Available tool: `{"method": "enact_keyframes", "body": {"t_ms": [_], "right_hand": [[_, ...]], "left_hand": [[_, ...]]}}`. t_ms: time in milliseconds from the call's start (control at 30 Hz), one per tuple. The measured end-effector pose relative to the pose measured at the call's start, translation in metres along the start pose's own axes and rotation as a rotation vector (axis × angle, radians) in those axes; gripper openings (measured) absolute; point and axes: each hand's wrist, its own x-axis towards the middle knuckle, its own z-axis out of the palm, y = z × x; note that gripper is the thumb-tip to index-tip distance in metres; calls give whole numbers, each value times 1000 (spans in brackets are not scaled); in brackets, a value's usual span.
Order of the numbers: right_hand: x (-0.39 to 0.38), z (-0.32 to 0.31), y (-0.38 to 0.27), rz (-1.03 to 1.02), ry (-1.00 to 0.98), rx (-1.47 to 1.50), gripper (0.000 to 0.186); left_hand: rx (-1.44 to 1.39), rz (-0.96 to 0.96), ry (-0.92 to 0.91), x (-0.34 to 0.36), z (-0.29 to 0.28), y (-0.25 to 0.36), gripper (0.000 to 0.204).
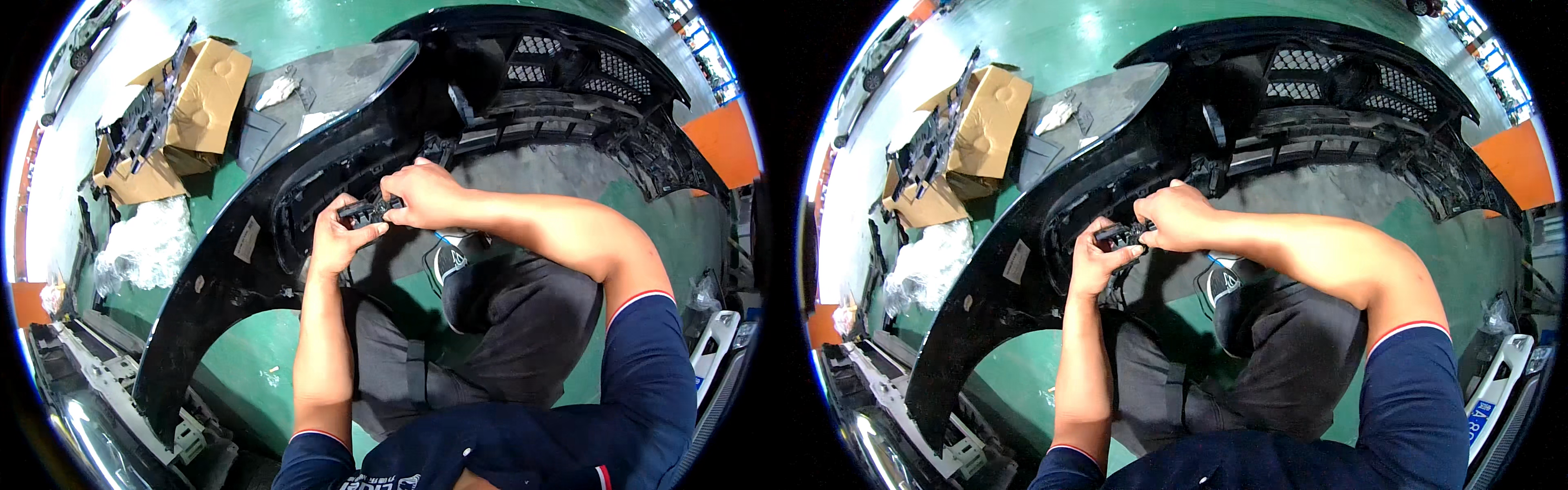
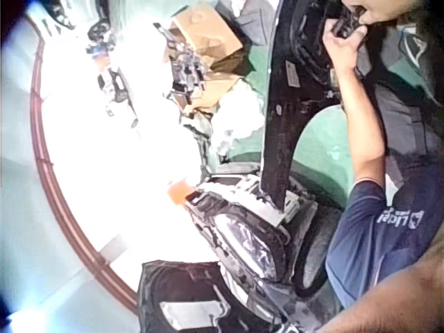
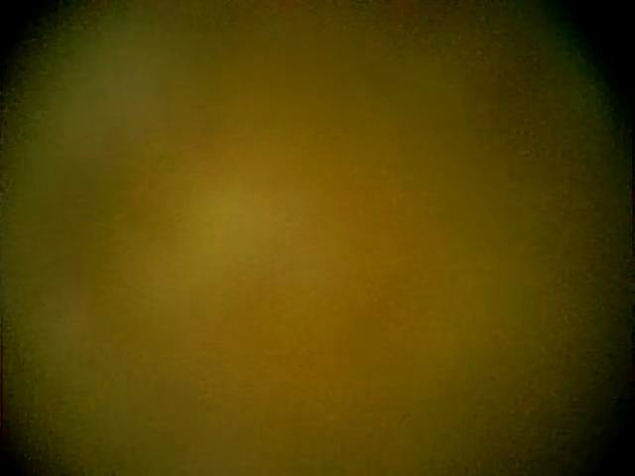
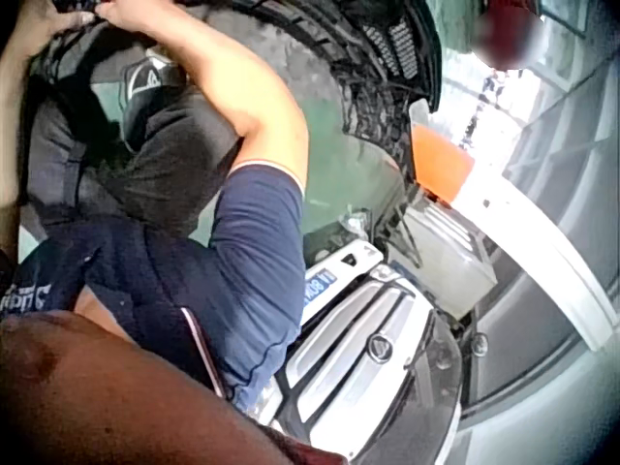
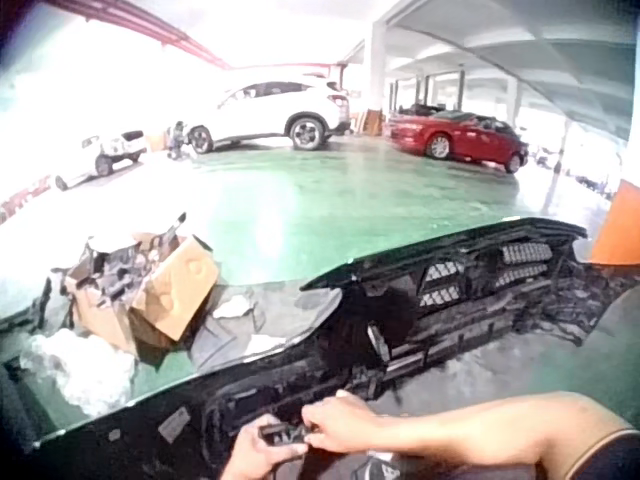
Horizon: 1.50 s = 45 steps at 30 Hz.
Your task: The person sits on the floor and uses a yellow hot glue gun to apply adhesive to a broken plastic clip on a black car bumper. They then press the clip into place and hold it with their hands to secure the bond.
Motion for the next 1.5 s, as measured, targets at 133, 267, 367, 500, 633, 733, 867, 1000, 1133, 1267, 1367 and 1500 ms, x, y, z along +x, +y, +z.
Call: {"method": "enact_keyframes", "body": {"t_ms": [133,267,367,500,633,733,867,1000,1133,1267,1367,1500], "right_hand": [[-15,-5,-2,32,25,-30,31],[-20,-8,-9,40,25,-52,31],[-23,-10,-12,35,38,-56,31],[-22,-9,-15,-3,68,-48,31],[-21,-12,-20,3,50,-52,29],[-22,-13,-22,5,47,-58,28],[-22,-12,-23,-3,58,-55,27],[-24,-13,-25,6,64,-60,27],[-26,-9,-23,-10,97,-71,26],[-27,-10,-25,-22,125,-64,26],[-27,-8,-24,-31,134,-51,26],[-27,-7,-24,-43,158,-47,26]], "left_hand": [[2,16,-32,1,11,5,37],[57,25,-34,-4,11,12,38],[47,26,-47,-6,10,12,39],[78,37,-43,-9,5,13,41],[37,35,-36,-12,6,13,41],[54,39,-37,-12,5,11,41],[42,40,-34,-14,4,9,42],[82,67,-39,-13,5,10,42],[29,34,-47,-13,5,10,43],[-1,3,-53,-14,5,14,43],[-13,-18,-52,-14,5,13,44],[-22,-9,-54,-14,6,14,43]]}}
